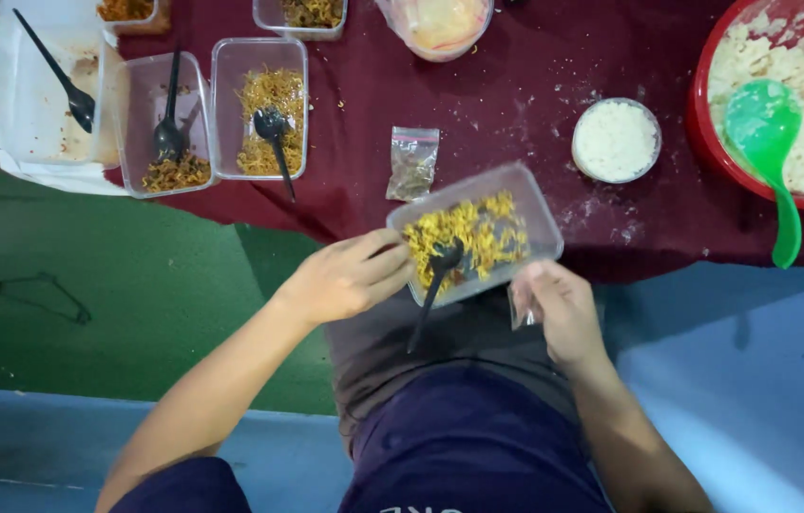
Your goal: Preparing and packaging a meal by portioning ingredients into small bags, wrapping a rice ball in paper, and placing them into a cardboard box.
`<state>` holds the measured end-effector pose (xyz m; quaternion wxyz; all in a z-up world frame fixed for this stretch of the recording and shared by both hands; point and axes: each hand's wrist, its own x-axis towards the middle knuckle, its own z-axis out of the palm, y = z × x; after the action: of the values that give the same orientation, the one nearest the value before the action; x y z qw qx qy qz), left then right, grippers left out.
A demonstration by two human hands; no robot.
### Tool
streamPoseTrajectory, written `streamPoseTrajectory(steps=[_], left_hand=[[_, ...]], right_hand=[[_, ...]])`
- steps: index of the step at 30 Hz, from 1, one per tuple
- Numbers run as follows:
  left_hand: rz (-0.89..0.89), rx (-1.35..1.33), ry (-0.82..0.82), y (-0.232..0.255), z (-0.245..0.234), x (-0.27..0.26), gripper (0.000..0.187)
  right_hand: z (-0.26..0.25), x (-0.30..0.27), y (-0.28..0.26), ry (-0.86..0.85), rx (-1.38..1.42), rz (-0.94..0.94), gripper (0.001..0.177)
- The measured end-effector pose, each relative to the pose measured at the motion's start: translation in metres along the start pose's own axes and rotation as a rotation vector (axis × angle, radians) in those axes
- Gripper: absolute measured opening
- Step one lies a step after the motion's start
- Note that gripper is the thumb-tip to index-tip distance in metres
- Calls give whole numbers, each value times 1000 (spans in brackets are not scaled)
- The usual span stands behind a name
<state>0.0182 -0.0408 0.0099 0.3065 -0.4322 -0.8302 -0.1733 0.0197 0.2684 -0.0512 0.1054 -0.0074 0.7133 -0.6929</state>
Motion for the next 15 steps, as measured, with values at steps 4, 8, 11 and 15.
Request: streamPoseTrajectory(steps=[4, 8, 11, 15], left_hand=[[12, -19, -6, -7, 8, 9, 19], [-90, -115, -30, -32, 25, 5, 24], [-318, -174, -198, -61, 41, 0, 54], [-647, -519, -374, -79, 34, 26, 77]], right_hand=[[12, -6, -8, -7, 110, 101, 45], [18, 4, -9, -22, 309, 347, 48], [23, 12, -14, -15, 372, 414, 50], [25, 14, -27, 45, 438, 431, 41]])
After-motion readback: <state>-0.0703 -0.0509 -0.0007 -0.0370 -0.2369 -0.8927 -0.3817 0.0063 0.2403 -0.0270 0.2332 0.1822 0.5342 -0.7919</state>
